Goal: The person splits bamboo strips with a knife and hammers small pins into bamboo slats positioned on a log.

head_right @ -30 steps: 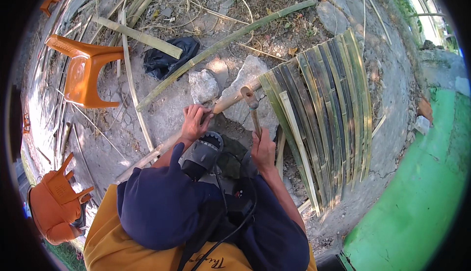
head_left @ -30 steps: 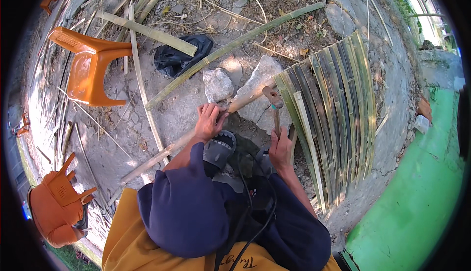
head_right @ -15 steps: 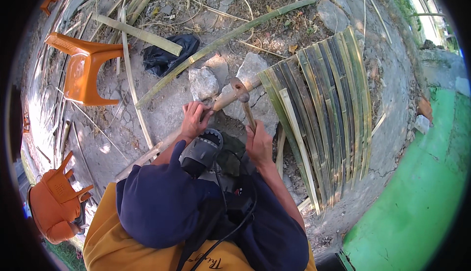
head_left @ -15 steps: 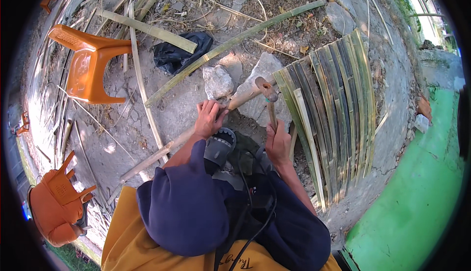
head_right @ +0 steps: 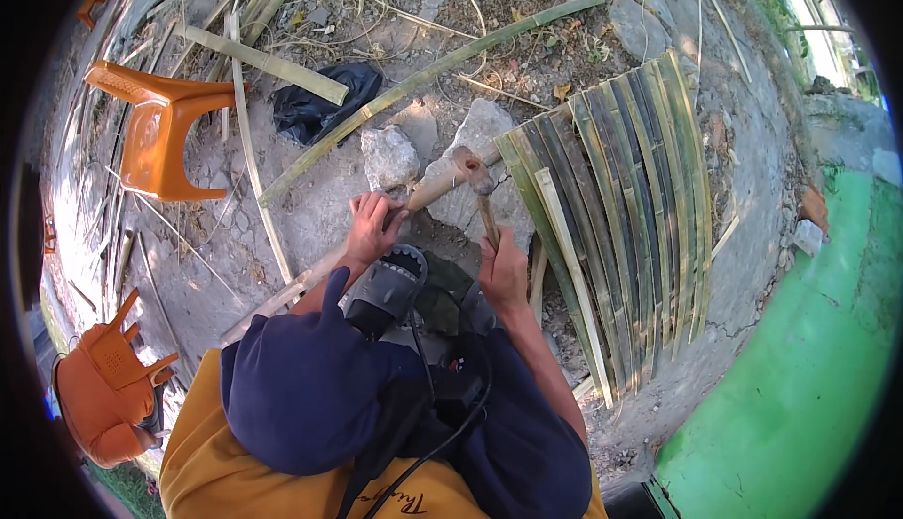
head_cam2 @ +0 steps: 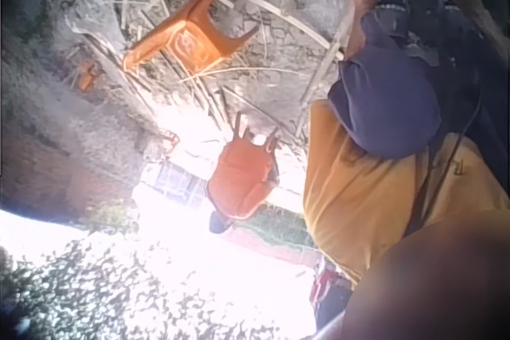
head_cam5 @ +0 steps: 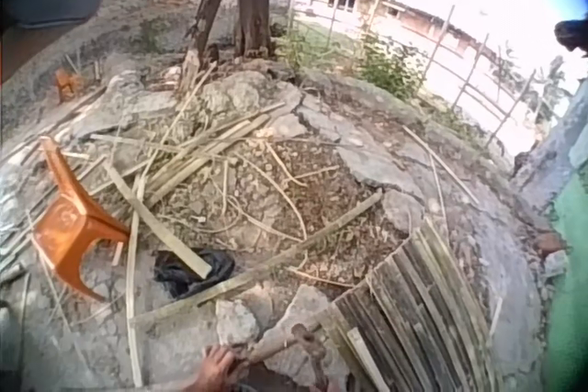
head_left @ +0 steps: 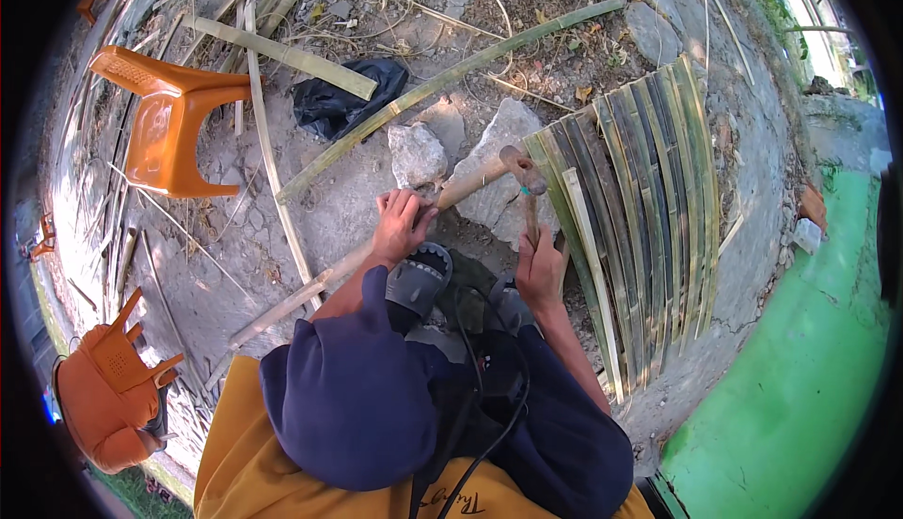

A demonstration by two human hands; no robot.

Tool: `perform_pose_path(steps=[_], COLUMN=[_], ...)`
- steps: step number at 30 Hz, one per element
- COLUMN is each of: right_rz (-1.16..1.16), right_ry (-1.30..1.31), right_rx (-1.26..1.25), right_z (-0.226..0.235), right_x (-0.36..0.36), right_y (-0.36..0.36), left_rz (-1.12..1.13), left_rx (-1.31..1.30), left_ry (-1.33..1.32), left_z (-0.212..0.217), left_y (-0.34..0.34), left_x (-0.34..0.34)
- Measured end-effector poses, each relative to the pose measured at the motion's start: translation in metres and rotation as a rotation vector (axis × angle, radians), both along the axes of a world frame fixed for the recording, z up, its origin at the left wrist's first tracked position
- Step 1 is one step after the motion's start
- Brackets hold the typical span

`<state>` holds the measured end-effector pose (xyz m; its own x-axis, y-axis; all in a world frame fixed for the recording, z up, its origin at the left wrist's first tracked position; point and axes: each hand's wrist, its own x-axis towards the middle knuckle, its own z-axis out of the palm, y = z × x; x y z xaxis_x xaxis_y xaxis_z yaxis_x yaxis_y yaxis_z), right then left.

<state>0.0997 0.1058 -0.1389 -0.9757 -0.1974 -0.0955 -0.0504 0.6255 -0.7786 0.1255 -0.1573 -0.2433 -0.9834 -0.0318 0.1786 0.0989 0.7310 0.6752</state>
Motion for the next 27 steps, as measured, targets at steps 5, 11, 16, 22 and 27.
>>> perform_pose_path(steps=[5, 11, 16, 22, 27], right_rz=[0.059, 0.049, 0.018, 0.079, 0.020], right_ry=[-0.094, -0.156, -0.012, -0.225, -0.140], right_rx=[0.255, 0.202, -0.007, 0.388, 0.099], right_z=[-0.053, -0.032, -0.016, -0.045, -0.013], right_x=[0.014, 0.002, 0.013, 0.018, 0.008], right_y=[0.021, 0.004, 0.005, 0.011, -0.003], left_rz=[-0.021, 0.003, 0.006, -0.021, 0.007], left_rx=[0.024, -0.002, 0.022, 0.044, -0.001], left_ry=[0.005, -0.008, -0.008, -0.017, -0.025], left_z=[-0.002, -0.004, -0.002, -0.008, -0.006], left_y=[0.010, -0.001, 0.002, 0.008, 0.000], left_x=[-0.006, 0.003, 0.000, -0.003, 0.002])
